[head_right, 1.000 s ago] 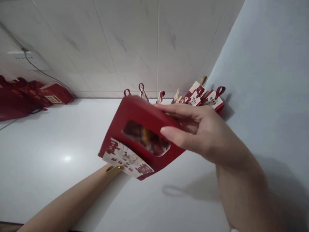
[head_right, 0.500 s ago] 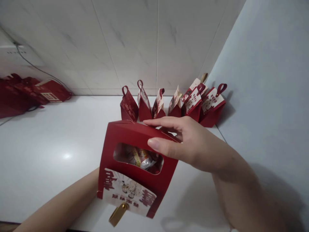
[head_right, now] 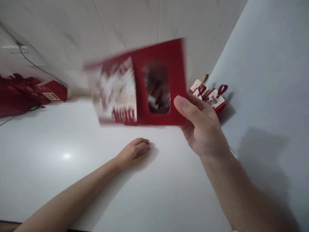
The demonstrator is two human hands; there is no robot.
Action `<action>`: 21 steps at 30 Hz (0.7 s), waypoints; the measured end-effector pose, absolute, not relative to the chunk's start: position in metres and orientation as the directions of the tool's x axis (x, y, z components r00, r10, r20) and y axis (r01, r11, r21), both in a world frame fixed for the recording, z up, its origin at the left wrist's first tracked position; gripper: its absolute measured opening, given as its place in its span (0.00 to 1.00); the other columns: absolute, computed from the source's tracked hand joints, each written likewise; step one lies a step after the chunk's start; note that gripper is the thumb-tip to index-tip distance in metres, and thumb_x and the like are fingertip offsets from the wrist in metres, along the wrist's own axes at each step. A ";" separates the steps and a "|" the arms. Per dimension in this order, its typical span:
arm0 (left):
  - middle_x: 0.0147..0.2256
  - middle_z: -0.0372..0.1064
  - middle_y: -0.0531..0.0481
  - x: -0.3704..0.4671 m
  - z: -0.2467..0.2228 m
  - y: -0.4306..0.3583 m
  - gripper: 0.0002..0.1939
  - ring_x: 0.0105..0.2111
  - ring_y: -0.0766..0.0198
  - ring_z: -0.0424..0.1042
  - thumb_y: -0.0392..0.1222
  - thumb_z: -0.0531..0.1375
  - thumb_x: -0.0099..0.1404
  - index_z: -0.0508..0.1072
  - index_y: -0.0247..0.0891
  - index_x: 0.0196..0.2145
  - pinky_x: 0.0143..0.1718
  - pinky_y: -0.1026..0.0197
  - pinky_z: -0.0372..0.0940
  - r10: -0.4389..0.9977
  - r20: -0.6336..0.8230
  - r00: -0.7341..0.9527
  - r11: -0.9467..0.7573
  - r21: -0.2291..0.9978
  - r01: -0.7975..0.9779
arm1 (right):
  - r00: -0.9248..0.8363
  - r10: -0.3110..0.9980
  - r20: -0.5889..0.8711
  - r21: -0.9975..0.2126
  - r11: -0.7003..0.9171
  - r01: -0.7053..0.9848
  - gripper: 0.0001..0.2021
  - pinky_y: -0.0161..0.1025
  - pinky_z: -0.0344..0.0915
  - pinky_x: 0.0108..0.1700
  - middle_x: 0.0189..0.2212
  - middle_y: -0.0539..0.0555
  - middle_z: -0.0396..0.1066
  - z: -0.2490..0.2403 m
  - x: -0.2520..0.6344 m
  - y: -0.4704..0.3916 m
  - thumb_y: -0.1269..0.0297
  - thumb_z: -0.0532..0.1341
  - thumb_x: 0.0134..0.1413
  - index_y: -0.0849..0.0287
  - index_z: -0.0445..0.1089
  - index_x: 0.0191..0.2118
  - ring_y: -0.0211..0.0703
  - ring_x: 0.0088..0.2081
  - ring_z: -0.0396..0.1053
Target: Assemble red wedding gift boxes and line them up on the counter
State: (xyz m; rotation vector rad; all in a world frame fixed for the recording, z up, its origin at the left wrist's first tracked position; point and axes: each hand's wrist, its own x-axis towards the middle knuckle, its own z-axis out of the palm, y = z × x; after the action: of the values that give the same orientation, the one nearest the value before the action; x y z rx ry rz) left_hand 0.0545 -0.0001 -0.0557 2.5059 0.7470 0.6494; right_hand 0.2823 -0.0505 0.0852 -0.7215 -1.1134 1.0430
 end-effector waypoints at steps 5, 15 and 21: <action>0.48 0.71 0.40 0.052 -0.056 0.001 0.14 0.48 0.51 0.71 0.44 0.55 0.69 0.72 0.41 0.49 0.51 0.47 0.67 0.602 0.285 0.746 -0.709 0.621 0.334 | 0.031 0.945 0.327 -0.829 0.302 -0.471 0.17 0.51 0.71 0.56 0.45 0.50 0.77 0.059 0.242 -0.051 0.61 0.69 0.52 0.49 0.71 0.48 0.49 0.52 0.73; 0.65 0.54 0.44 0.050 -0.065 -0.015 0.32 0.64 0.51 0.56 0.53 0.54 0.70 0.48 0.50 0.68 0.64 0.46 0.57 0.875 0.444 0.192 -0.446 0.894 -0.037 | -0.039 0.969 0.245 -0.936 0.226 -0.271 0.20 0.52 0.64 0.61 0.53 0.53 0.74 -0.049 0.184 -0.038 0.62 0.71 0.49 0.52 0.72 0.50 0.51 0.56 0.70; 0.50 0.66 0.44 0.029 -0.035 0.013 0.21 0.51 0.54 0.67 0.50 0.59 0.67 0.69 0.47 0.57 0.52 0.51 0.66 0.849 0.508 0.143 -0.528 0.825 0.202 | 0.006 0.990 0.139 -0.861 0.124 -0.493 0.21 0.47 0.68 0.57 0.54 0.50 0.72 -0.068 0.191 -0.021 0.55 0.67 0.54 0.48 0.68 0.53 0.47 0.55 0.69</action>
State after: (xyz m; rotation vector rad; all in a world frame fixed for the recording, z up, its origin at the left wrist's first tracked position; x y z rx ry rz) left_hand 0.0294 0.0127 -0.0346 1.8347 1.0058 1.4129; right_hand 0.1912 -0.0206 -0.0677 -0.7162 -0.9054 1.3317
